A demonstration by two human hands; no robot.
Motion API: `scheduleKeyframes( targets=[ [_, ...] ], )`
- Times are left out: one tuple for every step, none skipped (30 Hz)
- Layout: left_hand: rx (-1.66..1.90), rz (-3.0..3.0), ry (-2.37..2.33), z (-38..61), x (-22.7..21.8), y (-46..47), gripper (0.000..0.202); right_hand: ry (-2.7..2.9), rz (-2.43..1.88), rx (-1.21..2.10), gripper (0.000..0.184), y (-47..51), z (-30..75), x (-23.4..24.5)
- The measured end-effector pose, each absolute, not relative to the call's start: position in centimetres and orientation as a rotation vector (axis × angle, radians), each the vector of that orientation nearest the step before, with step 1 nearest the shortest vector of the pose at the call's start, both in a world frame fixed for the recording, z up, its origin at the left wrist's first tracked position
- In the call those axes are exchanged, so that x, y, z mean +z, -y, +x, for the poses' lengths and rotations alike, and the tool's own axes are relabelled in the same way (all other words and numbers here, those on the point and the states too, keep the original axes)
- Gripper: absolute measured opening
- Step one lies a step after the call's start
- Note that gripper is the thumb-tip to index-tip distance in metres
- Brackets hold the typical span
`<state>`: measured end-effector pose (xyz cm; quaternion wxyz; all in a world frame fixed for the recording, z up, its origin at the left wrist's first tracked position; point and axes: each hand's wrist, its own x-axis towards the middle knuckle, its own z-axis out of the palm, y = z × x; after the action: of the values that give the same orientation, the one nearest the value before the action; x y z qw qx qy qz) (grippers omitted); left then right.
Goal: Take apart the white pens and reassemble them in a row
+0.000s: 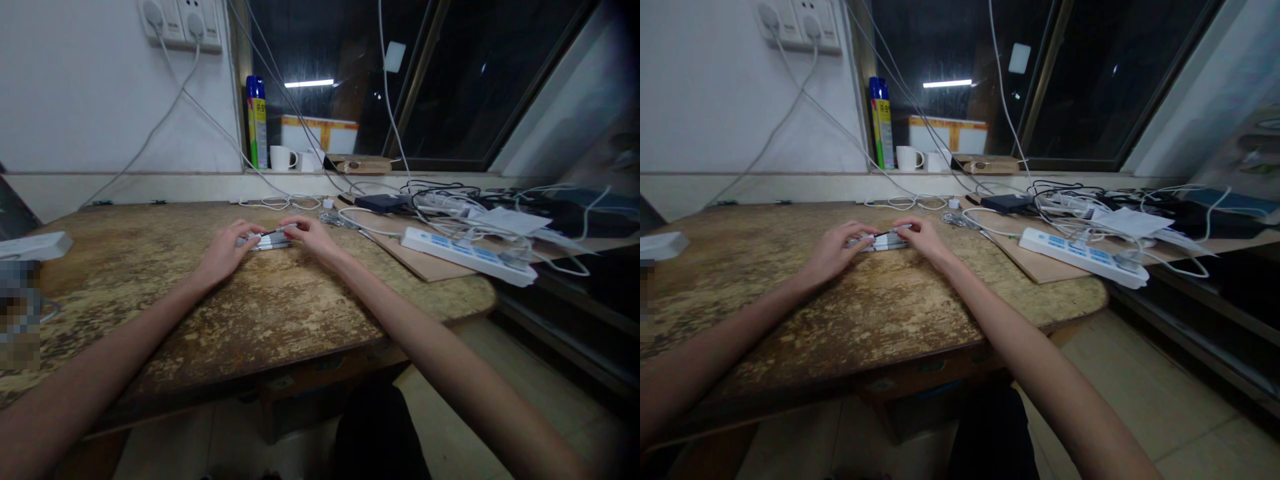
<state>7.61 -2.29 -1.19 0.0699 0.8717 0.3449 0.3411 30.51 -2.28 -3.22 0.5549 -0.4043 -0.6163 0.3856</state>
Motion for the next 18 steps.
scheduleKeyframes(
  targets=[
    [1.031,2.620,-1.055,7.5,-1.2,2.2,0.031,1.413,-0.941,0.938,0.014,2.2,30.6,-3.3],
    [1.034,2.618,-1.071,7.4,-1.2,2.1,0.030,1.368,-0.926,0.967,0.013,2.1,30.8,-3.3],
    [1.038,2.617,-1.089,7.3,-1.2,2.0,0.030,1.326,-0.913,0.997,0.013,2.0,30.9,-3.3],
    [1.043,2.615,-1.105,7.3,-1.2,2.0,0.029,1.289,-0.904,1.025,0.012,2.0,31.0,-3.2],
    [1.046,2.615,-1.118,7.2,-1.2,1.9,0.028,1.256,-0.902,1.046,0.012,1.9,31.2,-3.2],
    [1.050,2.614,-1.126,7.2,-1.2,1.9,0.028,1.228,-0.911,1.052,0.012,1.9,31.3,-3.1],
    [1.051,2.614,-1.130,7.2,-1.1,2.0,0.027,1.209,-0.932,1.038,0.012,1.9,31.5,-3.1],
    [1.050,2.614,-1.131,7.2,-1.1,2.0,0.027,1.205,-0.960,1.003,0.012,1.8,31.6,-3.1],
    [1.049,2.615,-1.127,7.2,-1.1,2.0,0.027,1.217,-0.992,0.952,0.013,1.7,31.6,-3.1],
    [1.047,2.618,-1.118,7.3,-1.0,2.1,0.027,1.247,-1.022,0.894,0.013,1.6,31.7,-3.2],
    [1.050,2.622,-1.107,7.3,-1.0,2.1,0.027,1.290,-1.046,0.839,0.012,1.5,31.6,-3.3],
    [1.053,2.628,-1.093,7.4,-1.0,2.1,0.027,1.346,-1.061,0.802,0.012,1.4,31.6,-3.4],
    [1.057,2.635,-1.078,7.4,-1.0,2.1,0.026,1.402,-1.068,0.791,0.013,1.4,31.4,-3.5],
    [1.060,2.640,-1.065,7.5,-1.1,2.1,0.026,1.452,-1.069,0.807,0.015,1.4,31.3,-3.5],
    [1.058,2.642,-1.055,7.5,-1.1,2.1,0.026,1.493,-1.063,0.847,0.017,1.4,31.1,-3.5],
    [1.052,2.641,-1.045,7.6,-1.1,2.1,0.026,1.525,-1.049,0.895,0.020,1.5,30.9,-3.5],
    [1.044,2.635,-1.030,7.6,-1.1,2.2,0.026,1.545,-1.030,0.944,0.021,1.7,30.8,-3.4],
    [1.038,2.619,-1.009,7.7,-1.1,2.2,0.027,1.549,-1.008,0.990,0.021,1.9,30.7,-3.3]
  ],
)
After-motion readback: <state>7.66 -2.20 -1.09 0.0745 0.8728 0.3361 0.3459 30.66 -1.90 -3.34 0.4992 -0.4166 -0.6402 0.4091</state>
